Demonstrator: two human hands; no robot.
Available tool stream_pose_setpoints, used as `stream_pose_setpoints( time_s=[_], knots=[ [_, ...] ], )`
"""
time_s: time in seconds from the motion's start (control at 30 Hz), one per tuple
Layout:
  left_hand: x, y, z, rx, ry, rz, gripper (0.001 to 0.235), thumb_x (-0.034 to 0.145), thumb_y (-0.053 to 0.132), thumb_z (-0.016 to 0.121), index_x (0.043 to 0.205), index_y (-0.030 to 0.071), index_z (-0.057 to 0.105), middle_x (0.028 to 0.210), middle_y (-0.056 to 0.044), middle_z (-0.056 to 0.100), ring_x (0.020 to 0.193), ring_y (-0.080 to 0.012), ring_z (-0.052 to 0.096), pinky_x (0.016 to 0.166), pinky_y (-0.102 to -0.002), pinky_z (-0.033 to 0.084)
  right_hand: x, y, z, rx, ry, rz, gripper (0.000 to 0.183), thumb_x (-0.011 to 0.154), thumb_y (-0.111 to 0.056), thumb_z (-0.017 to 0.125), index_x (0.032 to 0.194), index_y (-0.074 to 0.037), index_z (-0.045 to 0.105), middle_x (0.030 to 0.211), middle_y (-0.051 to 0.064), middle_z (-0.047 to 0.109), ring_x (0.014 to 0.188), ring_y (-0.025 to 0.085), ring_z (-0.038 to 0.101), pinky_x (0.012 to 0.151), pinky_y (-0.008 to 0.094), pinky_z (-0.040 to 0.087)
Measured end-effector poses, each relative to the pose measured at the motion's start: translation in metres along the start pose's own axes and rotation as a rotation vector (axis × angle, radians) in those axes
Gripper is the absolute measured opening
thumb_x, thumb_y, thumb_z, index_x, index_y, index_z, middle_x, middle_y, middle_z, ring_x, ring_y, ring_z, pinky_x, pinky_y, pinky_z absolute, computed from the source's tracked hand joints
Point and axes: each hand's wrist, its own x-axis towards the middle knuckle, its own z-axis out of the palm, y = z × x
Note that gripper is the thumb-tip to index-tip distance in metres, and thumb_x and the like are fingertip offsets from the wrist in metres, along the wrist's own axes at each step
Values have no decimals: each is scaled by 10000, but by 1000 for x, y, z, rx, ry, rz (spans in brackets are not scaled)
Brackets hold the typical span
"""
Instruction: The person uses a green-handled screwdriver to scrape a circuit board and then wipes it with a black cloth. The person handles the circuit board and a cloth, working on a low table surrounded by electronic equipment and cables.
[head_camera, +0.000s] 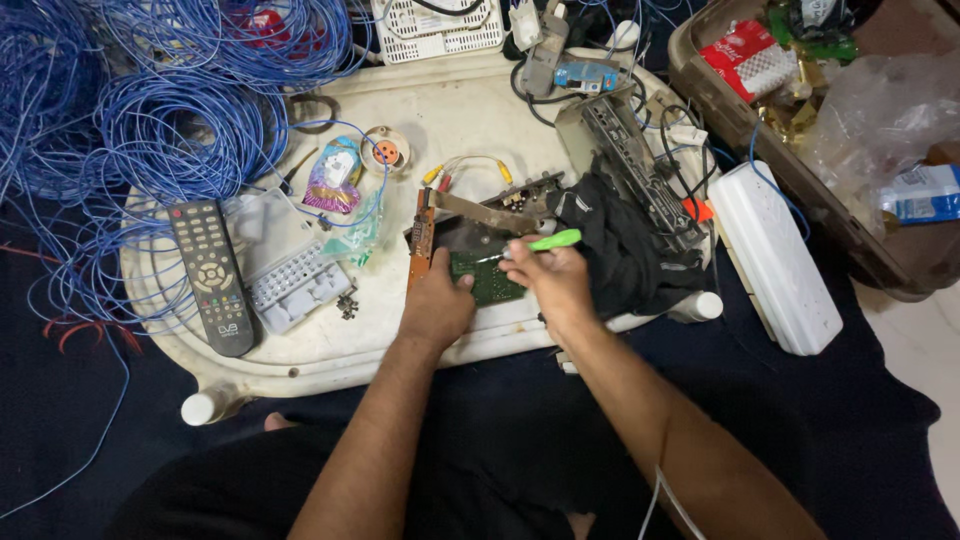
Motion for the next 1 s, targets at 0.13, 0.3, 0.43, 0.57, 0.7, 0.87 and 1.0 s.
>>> stream_pose_setpoints(
  time_s=[0.13, 0.3, 0.43, 0.57, 0.7, 0.87, 1.0],
  knots=[
    [-3, 4, -1, 2, -23, -45, 589, 960, 258, 605, 1484, 66, 417, 1237, -291, 668, 1193, -444, 632, 1032, -497, 474, 0, -1, 1, 20, 27, -99, 339, 935, -175, 754, 1166, 26, 607, 945, 90, 726, 805, 173, 747, 700, 253, 597],
    [-4, 4, -2, -36, -10, -59, 629, 946, 263, 609, 1499, 74, 377, 1251, -300, 642, 1203, -446, 614, 1036, -492, 466, 0, -2, -1, -66, 18, -189, 320, 945, -158, 735, 1161, 32, 595, 950, 91, 730, 781, 161, 747, 662, 245, 589],
    [-4, 5, -3, 8, -13, -48, 610, 950, 269, 613, 1488, 82, 395, 1239, -301, 647, 1194, -455, 614, 1032, -505, 465, 1, 0, 1, -59, 27, -197, 325, 938, -161, 742, 1151, 33, 591, 938, 96, 716, 767, 171, 741, 668, 255, 601],
    [-11, 7, -10, 46, -18, 49, 514, 960, 276, 618, 1422, 103, 472, 1185, -276, 685, 1146, -461, 638, 992, -527, 488, 11, -8, -17, -72, 122, -246, 284, 991, -191, 723, 1134, 17, 594, 927, 76, 699, 746, 145, 718, 652, 239, 571],
    [-20, 12, -25, 112, 90, 179, 454, 917, 273, 689, 1328, 129, 562, 1205, -243, 658, 1076, -449, 655, 919, -522, 525, 23, -17, -36, -240, 216, -269, 175, 1008, -186, 675, 1117, -53, 642, 880, -10, 663, 681, 97, 657, 601, 229, 535],
    [-30, 15, -35, 235, 182, 231, 475, 853, 235, 735, 1292, 133, 587, 1346, -155, 595, 1005, -403, 681, 835, -501, 552, 7, -31, -36, -777, 137, -368, 416, 920, -167, 696, 1332, -114, 680, 874, 192, 694, 766, 338, 680, 663, 413, 525],
    [-35, 18, -31, 234, 301, 235, 553, 829, 184, 737, 1349, 132, 557, 1305, -149, 587, 960, -389, 691, 793, -507, 563, -8, -45, -16, -1153, 49, -369, 509, 905, -315, 745, 1381, -171, 635, 943, 251, 719, 898, 470, 676, 773, 529, 528]
  ],
)
